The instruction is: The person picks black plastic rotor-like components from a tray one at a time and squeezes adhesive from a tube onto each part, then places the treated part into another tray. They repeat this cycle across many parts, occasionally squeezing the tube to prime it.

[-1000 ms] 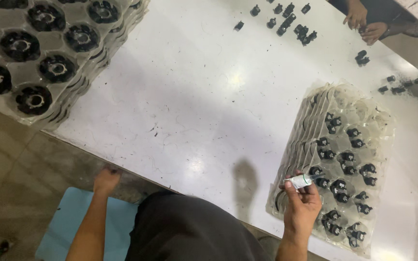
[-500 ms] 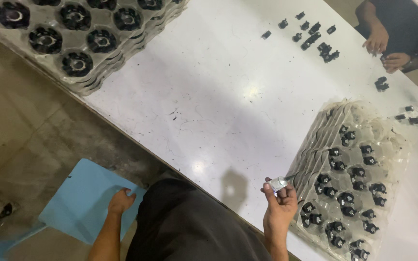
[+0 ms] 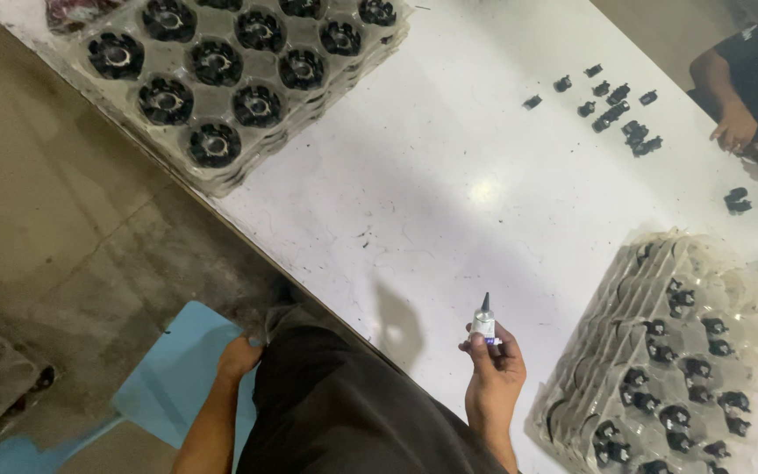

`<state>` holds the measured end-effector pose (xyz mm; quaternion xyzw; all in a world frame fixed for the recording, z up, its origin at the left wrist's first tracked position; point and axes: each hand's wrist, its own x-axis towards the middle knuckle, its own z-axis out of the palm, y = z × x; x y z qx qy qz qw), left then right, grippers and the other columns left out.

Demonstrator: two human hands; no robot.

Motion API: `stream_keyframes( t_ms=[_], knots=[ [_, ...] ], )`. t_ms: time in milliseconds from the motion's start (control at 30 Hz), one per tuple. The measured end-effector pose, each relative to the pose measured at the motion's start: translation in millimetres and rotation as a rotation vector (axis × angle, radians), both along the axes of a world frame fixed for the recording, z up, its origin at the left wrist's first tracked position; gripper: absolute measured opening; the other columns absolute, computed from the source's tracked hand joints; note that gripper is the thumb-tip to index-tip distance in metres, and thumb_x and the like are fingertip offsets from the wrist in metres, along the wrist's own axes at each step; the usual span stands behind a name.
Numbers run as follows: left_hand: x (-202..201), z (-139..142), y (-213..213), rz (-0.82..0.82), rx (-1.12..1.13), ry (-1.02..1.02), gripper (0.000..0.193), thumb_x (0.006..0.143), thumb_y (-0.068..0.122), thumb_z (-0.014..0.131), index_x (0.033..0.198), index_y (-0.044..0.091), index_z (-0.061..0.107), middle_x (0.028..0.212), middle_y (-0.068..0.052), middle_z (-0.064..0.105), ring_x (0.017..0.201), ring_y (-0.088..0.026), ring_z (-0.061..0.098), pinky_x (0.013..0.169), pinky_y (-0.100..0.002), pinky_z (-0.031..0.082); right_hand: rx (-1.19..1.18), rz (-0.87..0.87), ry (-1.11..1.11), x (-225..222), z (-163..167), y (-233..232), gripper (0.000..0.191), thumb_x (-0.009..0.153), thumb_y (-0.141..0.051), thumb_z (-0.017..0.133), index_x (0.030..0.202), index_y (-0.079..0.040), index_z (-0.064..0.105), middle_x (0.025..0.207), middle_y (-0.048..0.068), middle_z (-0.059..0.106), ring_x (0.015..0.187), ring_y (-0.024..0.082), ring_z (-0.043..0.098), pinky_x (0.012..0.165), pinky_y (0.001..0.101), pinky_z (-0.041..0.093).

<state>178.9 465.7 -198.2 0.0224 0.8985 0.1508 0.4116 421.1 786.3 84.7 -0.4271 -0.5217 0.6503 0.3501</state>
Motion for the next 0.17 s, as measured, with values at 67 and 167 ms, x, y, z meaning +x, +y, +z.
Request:
stream_keyframes(
  t_ms=[67,167],
  knots=[
    [-36,-2,4,-0.031,0.014,0.028,0.064,0.088,0.049,0.065,0.135,0.007,0.064,0.133,-0.025,0.067,0.125,-0.042,0.062,0.104,-0.049,0.050,-0.034,-0.009,-0.005,-37,-1,-4,0.034,0.098,-0.012,0.067,0.129,0.004,0.062,0.108,0.013,0.070,0.093,0.019,0.063,0.094,0.0384,0.056],
    [-100,-2,-3,-0.070,0.090,0.053,0.063,0.091,0.054,0.059,0.136,0.010,0.065,0.132,-0.026,0.068,0.125,-0.044,0.062,0.106,-0.050,0.050,-0.097,-0.036,-0.003,-99,-1,-14,0.037,0.099,-0.015,0.066,0.130,0.005,0.061,0.108,0.014,0.070,0.099,0.024,0.066,0.102,0.0432,0.057]
  ],
)
